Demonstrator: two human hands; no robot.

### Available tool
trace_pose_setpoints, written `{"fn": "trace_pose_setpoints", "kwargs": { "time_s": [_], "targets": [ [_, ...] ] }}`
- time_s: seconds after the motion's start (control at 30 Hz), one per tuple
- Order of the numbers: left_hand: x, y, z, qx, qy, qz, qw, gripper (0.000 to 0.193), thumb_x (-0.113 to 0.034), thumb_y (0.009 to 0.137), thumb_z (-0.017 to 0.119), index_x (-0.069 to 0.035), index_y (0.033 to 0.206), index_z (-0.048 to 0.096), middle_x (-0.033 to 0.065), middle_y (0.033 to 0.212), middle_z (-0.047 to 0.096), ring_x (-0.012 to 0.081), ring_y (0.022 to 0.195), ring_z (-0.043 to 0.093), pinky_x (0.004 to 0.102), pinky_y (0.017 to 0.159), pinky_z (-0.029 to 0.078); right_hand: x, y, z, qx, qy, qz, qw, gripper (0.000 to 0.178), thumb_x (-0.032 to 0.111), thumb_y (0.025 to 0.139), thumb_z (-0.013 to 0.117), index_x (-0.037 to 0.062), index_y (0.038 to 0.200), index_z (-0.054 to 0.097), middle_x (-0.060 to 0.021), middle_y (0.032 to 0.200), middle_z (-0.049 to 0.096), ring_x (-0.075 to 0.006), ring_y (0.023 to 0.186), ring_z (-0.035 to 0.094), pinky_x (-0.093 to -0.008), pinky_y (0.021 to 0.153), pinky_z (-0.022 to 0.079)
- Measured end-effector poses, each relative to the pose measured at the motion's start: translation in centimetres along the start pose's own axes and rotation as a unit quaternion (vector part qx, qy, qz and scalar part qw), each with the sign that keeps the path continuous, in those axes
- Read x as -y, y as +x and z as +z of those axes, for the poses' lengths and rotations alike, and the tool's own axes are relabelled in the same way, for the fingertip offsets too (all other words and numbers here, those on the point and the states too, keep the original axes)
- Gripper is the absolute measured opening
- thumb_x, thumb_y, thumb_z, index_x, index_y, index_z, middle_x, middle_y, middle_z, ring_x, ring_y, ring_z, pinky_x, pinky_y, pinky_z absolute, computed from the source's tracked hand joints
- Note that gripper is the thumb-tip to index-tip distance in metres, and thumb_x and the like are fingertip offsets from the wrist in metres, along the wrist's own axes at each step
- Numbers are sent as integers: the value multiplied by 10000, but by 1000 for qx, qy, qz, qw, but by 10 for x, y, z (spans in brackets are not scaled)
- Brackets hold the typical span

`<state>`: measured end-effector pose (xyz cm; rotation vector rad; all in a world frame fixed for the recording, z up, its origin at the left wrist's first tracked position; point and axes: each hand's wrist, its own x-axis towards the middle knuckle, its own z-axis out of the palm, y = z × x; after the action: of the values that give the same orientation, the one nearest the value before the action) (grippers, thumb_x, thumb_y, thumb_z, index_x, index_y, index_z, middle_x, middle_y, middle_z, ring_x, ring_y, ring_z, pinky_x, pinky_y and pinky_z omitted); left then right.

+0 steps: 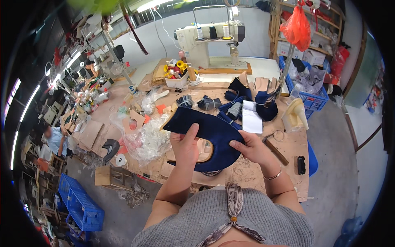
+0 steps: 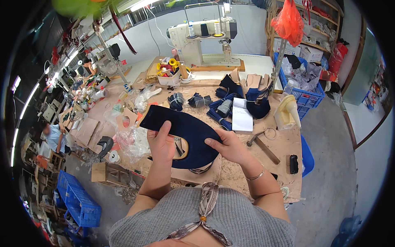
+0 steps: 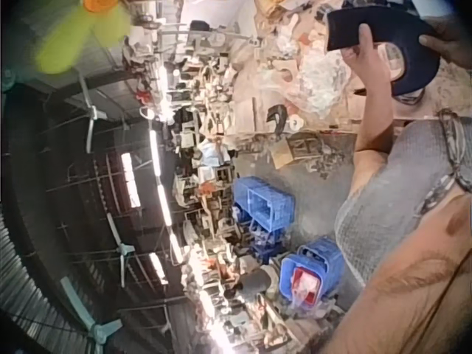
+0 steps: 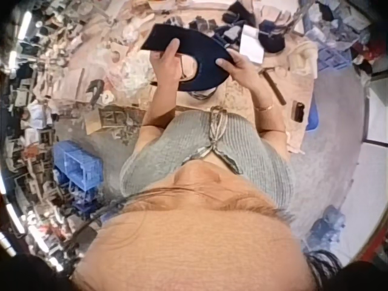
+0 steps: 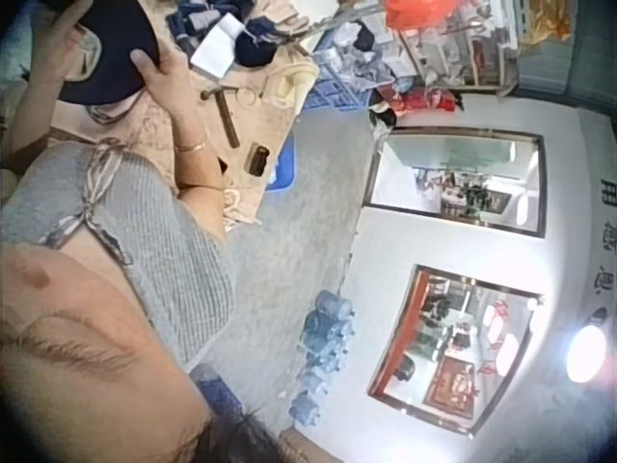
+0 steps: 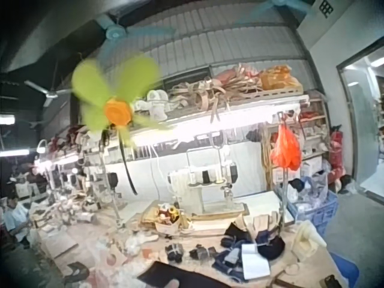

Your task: The person assembles shoe components at a workbench, handling beige and dark blue fabric pieces. They use a pen to mark a beige piece, then place a white foam insert into a dark blue U-shaped part. The person stacks and organizes the parts on the table.

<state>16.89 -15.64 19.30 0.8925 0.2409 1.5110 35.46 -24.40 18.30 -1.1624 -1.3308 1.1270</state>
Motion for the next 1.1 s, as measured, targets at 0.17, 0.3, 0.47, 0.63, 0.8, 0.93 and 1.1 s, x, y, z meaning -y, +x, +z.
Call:
{"fn": "trace_pose_setpoints", "kwargs": {
  "time_s": [0.17, 0.3, 0.47, 0.63, 0.8, 0.93, 1.1],
  "targets": [
    [3, -1, -1, 6, 12, -9, 1000, 416, 111, 815, 601, -46, 1193, 524, 69, 1101, 602, 152, 974, 605, 306, 840, 524, -11, 2, 1, -50, -56, -40, 996, 210, 144, 892, 623, 13, 1056, 625, -29, 809, 651, -69, 671, 541, -245, 578, 471],
    [17, -10, -5, 28, 62, -32, 997, 662, 13, 849, 616, -62, 1409, 271, 125, 1353, 426, 231, 1241, 433, 403, 1052, 356, -26, 14, 10, -233, -352, -279, 863, 301, 23, 790, 631, 62, 1088, 643, -105, 942, 667, -197, 801, 639, -284, 657, 522],
    [27, -15, -7, 99, 14, -113, 989, 606, 36, 873, 513, -44, 1422, 268, 176, 1375, 415, 295, 1253, 431, 428, 1036, 373, -35, 5, 39, -180, -521, -364, 751, 414, 57, 770, 618, 70, 1184, 611, -155, 1290, 524, -375, 1168, 509, -383, 896, 478],
    [9, 1, -23, 151, -30, -214, 965, 551, 39, 874, 475, -47, 1399, 331, 178, 1349, 446, 305, 1257, 442, 446, 995, 425, -42, -14, 25, -382, -200, -301, 851, 376, 170, 834, 652, 35, 1179, 588, -164, 1285, 511, -293, 1183, 495, -359, 878, 464],
    [20, -6, -17, 169, -29, -229, 958, 565, 36, 860, 505, -46, 1393, 336, 161, 1326, 462, 298, 1282, 418, 436, 1004, 423, -77, -21, -7, -160, 324, -48, 931, 284, 201, 884, 634, 42, 1115, 594, -83, 1096, 612, -161, 961, 606, -305, 748, 505],
    [32, -9, -22, 163, 1, -256, 953, 578, 19, 851, 524, -37, 1393, 328, 162, 1326, 468, 286, 1263, 440, 419, 1004, 421, -84, -29, 1, -149, 292, -10, 945, 123, 154, 910, 603, 60, 989, 612, -31, 861, 656, -110, 699, 627, -254, 578, 516],
    [35, -12, -24, 157, 6, -285, 946, 591, 16, 846, 519, -19, 1398, 308, 172, 1333, 476, 263, 1191, 505, 386, 988, 427, -90, -31, 2, -151, 293, 5, 944, 114, 156, 913, 602, 60, 973, 609, -38, 860, 653, -110, 703, 625, -262, 581, 520]
  ]
}}
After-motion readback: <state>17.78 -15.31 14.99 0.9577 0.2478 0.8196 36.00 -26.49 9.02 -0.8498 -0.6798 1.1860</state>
